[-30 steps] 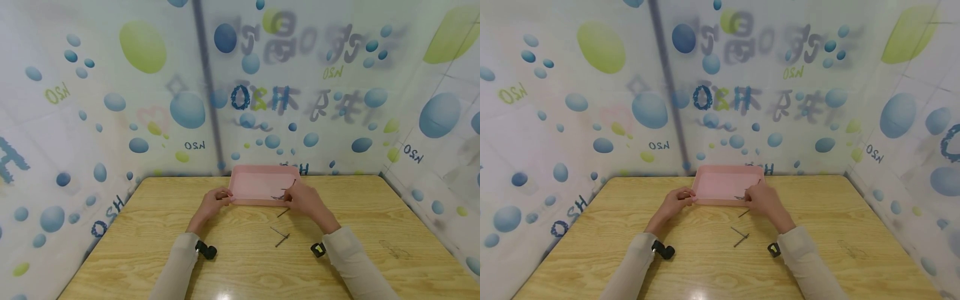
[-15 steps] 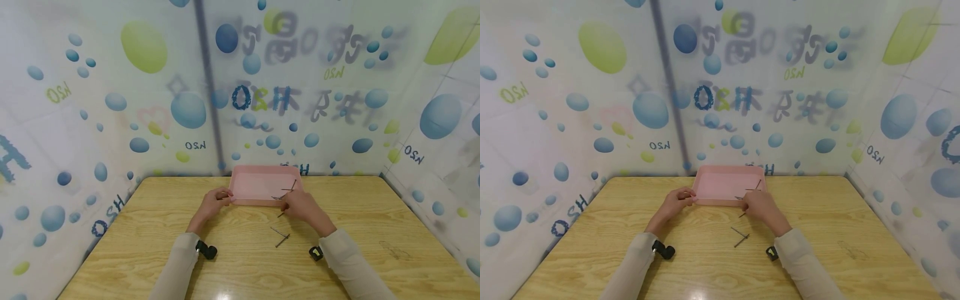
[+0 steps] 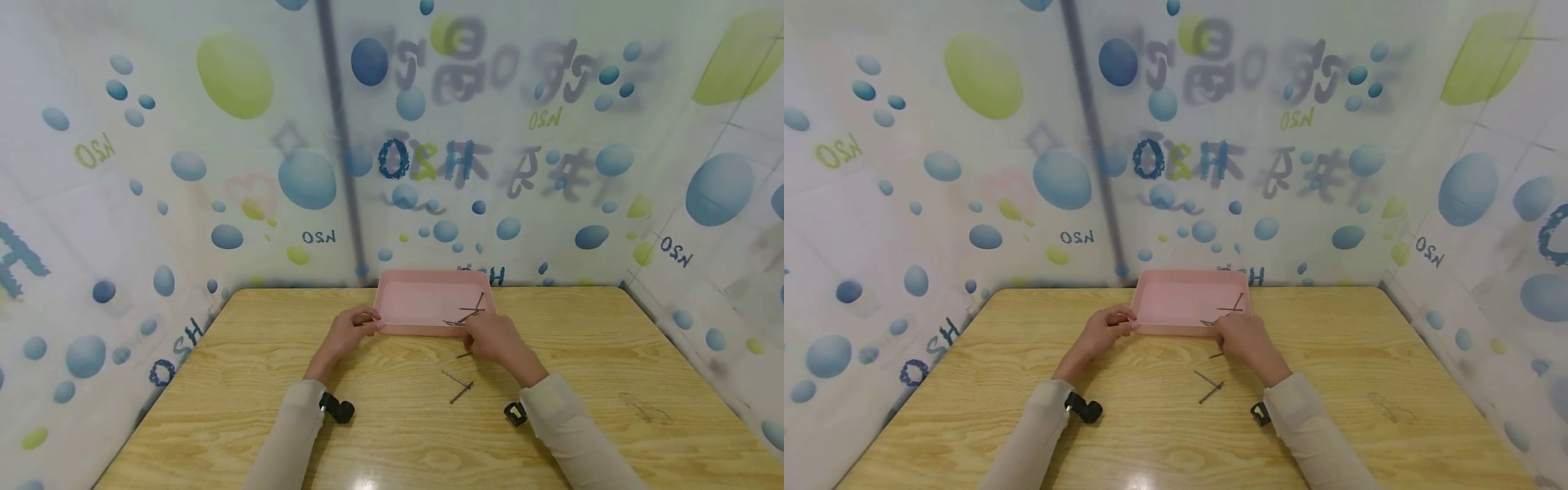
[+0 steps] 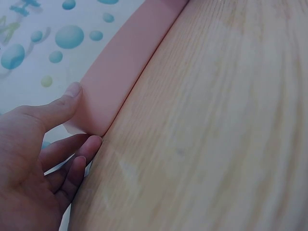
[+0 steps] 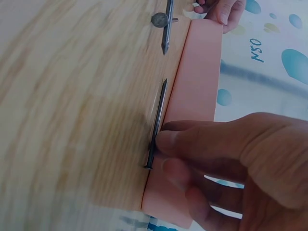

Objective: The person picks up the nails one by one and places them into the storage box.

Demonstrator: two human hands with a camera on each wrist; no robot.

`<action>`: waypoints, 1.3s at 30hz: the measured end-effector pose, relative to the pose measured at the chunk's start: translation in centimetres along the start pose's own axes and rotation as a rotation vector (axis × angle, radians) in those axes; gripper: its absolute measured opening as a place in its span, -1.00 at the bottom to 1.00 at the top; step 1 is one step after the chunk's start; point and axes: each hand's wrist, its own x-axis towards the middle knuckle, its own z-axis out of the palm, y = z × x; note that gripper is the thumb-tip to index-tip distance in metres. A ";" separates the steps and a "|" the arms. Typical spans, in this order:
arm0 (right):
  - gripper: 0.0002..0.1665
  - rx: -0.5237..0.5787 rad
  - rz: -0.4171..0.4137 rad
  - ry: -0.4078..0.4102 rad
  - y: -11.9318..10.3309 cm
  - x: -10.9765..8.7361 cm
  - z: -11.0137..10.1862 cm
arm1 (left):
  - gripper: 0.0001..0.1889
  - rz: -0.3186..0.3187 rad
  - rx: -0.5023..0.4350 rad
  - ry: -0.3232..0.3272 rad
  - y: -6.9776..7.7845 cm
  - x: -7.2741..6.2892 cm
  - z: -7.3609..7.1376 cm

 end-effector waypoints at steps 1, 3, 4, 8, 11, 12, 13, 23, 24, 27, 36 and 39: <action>-0.65 0.001 0.001 -0.001 0.0 0.0 0.0 | -0.83 -0.003 -0.001 0.000 0.0 0.0 0.0; -0.52 0.007 -0.003 -0.003 0.1 0.0 0.0 | -0.83 -0.007 -0.002 0.000 0.0 0.0 0.0; -0.47 0.008 -0.005 -0.004 0.1 0.0 0.1 | -0.83 -0.009 -0.002 0.000 0.1 0.0 0.0; -0.40 -0.010 -0.021 -0.008 0.2 0.1 0.4 | -0.85 -0.013 0.000 -0.001 0.1 0.0 0.0; -0.47 -0.002 -0.032 -0.021 0.1 0.2 0.6 | -0.84 -0.006 -0.006 -0.004 0.0 0.0 0.0; -0.51 0.006 -0.032 -0.030 0.1 0.2 0.6 | -0.84 -0.002 -0.008 -0.005 0.0 0.0 0.0; -0.54 0.014 -0.037 -0.033 0.0 0.2 0.6 | -0.84 0.003 -0.010 -0.006 -0.1 0.0 0.0; -0.65 0.035 -0.031 -0.070 -0.1 0.1 0.2 | -0.83 0.009 -0.024 0.002 -0.2 0.1 0.0; -0.64 0.035 -0.032 -0.073 0.0 0.1 0.2 | -0.84 0.004 -0.023 0.003 -0.2 0.1 0.0; -0.61 0.029 -0.039 -0.077 0.1 0.1 0.3 | -0.86 0.003 -0.025 -0.003 -0.2 0.2 -0.1; -0.63 0.018 -0.041 -0.100 0.2 0.1 0.3 | -0.85 0.012 -0.004 -0.005 0.1 0.1 -0.1; -0.64 0.016 -0.039 -0.095 0.0 0.1 0.2 | -0.84 0.016 -0.005 -0.007 0.0 0.1 -0.1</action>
